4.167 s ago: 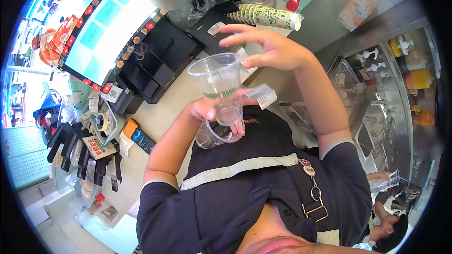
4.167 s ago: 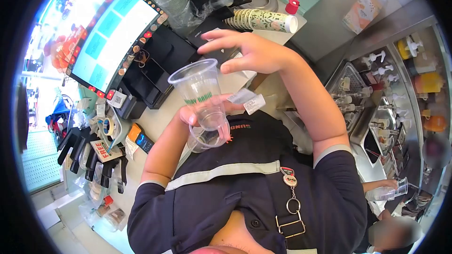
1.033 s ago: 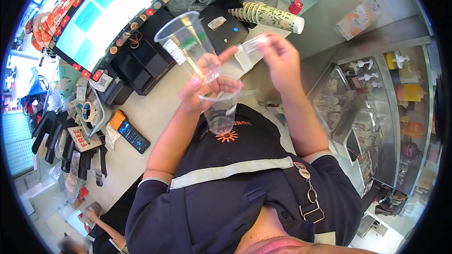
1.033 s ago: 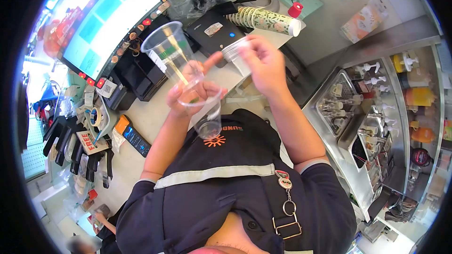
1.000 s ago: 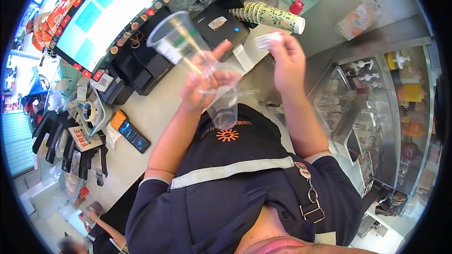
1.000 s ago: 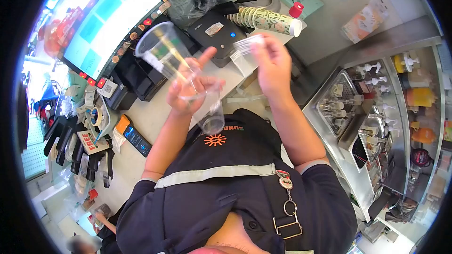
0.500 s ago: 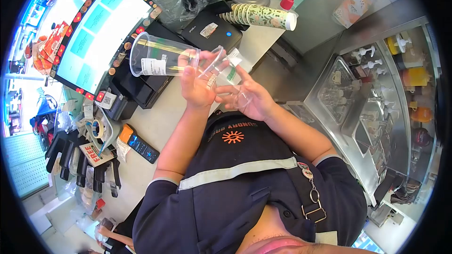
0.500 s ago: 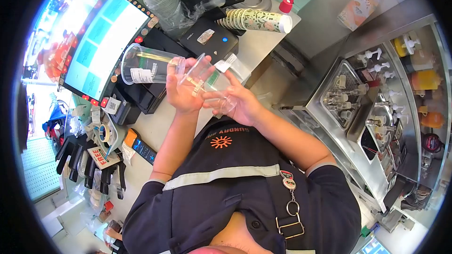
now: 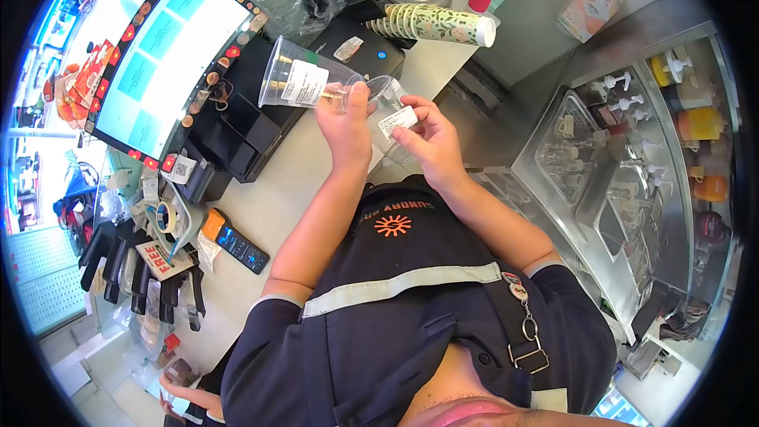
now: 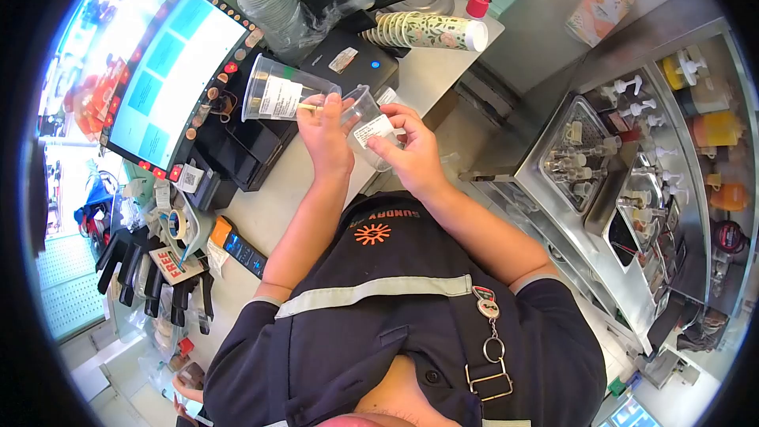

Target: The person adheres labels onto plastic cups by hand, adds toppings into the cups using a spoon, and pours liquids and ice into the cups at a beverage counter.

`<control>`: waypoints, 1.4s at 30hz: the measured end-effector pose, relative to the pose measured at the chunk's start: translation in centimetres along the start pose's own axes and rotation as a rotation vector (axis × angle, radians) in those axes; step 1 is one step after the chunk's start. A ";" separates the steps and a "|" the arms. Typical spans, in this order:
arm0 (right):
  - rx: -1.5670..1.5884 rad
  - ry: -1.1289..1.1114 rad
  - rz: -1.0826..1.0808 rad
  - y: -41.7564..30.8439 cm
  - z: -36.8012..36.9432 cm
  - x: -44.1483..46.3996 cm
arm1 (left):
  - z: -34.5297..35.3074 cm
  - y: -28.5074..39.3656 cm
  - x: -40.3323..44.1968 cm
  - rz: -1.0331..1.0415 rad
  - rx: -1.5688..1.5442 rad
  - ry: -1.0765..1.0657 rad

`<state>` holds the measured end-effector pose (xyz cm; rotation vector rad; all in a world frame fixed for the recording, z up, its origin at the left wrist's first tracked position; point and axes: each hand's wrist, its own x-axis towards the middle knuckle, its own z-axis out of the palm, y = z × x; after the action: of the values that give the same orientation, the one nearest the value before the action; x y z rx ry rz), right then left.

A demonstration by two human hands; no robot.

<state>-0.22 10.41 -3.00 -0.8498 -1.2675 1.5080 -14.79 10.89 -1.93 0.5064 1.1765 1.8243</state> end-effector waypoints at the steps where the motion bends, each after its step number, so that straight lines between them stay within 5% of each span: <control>1: -0.001 -0.004 0.002 0.0 0.0 0.0 | 0.0 -0.2 0.0 0.010 0.018 0.006; 13: -0.122 0.089 -0.062 1.8 1.2 0.0 | -0.7 -0.7 0.0 0.092 0.048 -0.065; 17: 0.235 0.198 0.074 -0.4 1.7 -0.2 | -1.3 -1.2 0.1 0.170 0.106 -0.100; 19: 0.342 0.281 0.258 -1.4 -0.5 1.2 | -0.8 -0.5 -0.8 -0.057 -0.013 -0.134; 25: -0.129 0.036 -0.158 -9.5 -2.0 7.9 | 0.0 0.7 -4.4 -0.290 0.072 -0.370; 27: -0.220 -0.267 -0.329 -11.2 -1.4 9.3 | 0.3 0.9 -5.0 -0.258 0.123 -0.452; 33: -0.500 -0.603 -0.312 -12.6 -0.4 9.8 | 0.5 1.8 -5.6 -0.263 0.134 -0.507; 37: -0.423 -0.538 -0.197 -10.8 -1.8 8.6 | -1.0 0.1 -5.7 -0.276 0.147 -0.568; 38: -0.403 -0.490 -0.167 -9.8 -2.5 7.5 | -2.5 -1.8 -5.5 -0.043 0.210 -0.450; 40: -0.582 -0.552 -0.317 -7.9 -3.6 3.5 | -1.2 -1.9 -5.5 0.047 0.103 -0.394; 42: -0.412 -0.541 -0.160 -7.2 -3.9 -1.5 | -2.8 -2.5 -5.9 -0.129 0.009 -0.569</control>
<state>5.52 10.23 3.02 -0.5852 -2.0443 1.4149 -12.56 4.92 -4.77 0.8656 0.8024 1.4286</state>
